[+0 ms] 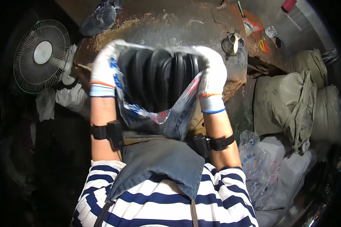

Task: Applying adhesive to the bottom of shoe soles using a brush.

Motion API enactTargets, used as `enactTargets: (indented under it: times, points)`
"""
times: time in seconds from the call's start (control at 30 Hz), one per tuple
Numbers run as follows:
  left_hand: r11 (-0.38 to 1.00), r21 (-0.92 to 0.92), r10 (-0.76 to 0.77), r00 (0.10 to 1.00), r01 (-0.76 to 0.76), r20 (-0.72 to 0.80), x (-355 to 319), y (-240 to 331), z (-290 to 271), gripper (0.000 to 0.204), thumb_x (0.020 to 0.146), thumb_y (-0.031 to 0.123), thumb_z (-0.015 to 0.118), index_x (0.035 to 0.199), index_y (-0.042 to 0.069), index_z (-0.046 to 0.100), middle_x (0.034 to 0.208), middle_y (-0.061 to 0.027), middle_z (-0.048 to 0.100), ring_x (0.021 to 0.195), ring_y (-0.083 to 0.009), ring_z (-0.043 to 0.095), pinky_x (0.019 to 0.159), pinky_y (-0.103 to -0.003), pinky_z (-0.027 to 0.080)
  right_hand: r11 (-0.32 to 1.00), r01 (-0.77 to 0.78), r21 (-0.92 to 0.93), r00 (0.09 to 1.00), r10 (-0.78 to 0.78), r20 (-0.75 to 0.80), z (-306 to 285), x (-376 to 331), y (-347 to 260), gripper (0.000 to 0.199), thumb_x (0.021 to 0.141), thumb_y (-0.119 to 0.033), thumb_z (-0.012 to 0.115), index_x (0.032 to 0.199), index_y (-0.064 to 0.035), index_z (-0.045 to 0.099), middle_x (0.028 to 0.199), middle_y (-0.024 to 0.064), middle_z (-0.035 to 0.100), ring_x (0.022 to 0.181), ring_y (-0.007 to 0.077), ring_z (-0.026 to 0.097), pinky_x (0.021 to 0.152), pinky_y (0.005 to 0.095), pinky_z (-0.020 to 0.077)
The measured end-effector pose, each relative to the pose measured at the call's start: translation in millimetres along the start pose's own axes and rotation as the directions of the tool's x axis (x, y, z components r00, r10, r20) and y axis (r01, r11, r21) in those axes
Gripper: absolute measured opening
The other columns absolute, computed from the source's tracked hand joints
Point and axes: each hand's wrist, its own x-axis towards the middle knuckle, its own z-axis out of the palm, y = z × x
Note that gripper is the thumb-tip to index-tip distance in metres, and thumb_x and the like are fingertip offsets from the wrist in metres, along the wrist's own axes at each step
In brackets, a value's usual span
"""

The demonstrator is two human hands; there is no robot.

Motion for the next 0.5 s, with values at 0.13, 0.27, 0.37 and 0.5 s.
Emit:
enactTargets:
  times: [0.13,0.27,0.37,0.5]
  points:
    - [0.939,0.177,0.32,0.935,-0.293,-0.15,-19,68,82,0.035,0.104,0.029,0.061,0.122,0.0,0.069,0.119,-0.0099,0.072,0.112,-0.0236,0.068,0.107,-0.036,0.051,0.914,0.218,0.342,0.961,-0.263,0.09,10,26,-58,0.029,0.102,-0.008,0.056,0.125,0.0079,0.065,0.122,0.0154,0.07,0.114,0.0254,0.066,0.107,0.038,0.0511]
    - [0.48,0.222,0.572,0.494,-0.849,0.654,-11,110,0,0.047,0.102,0.036,0.065,0.135,0.003,0.057,0.13,-0.0096,0.064,0.122,-0.0262,0.062,0.11,-0.043,0.048,0.716,-0.111,0.689,0.939,-0.152,0.309,29,7,-83,0.025,0.108,-0.015,0.05,0.116,0.0058,0.062,0.121,0.0177,0.069,0.112,0.0281,0.067,0.101,0.0404,0.0555]
    - [0.973,0.048,0.213,0.955,-0.227,0.207,-22,57,-72,0.046,0.102,0.036,0.063,0.136,0.006,0.059,0.127,-0.0108,0.064,0.117,-0.0259,0.062,0.107,-0.045,0.05,0.925,-0.108,0.365,0.978,0.033,0.204,2,-11,2,0.022,0.106,-0.015,0.052,0.112,0.0032,0.064,0.107,0.015,0.07,0.097,0.0254,0.069,0.091,0.0378,0.058]
    - [0.875,0.484,0.106,0.976,-0.001,-0.192,-26,-11,-93,0.036,0.108,0.029,0.054,0.131,0.004,0.064,0.126,-0.005,0.067,0.114,-0.0172,0.063,0.104,-0.032,0.05,0.358,-0.496,0.791,0.838,0.436,0.328,-15,-29,81,0.022,0.102,-0.013,0.055,0.113,0.0018,0.067,0.103,0.0135,0.071,0.095,0.0245,0.069,0.088,0.0374,0.0582]
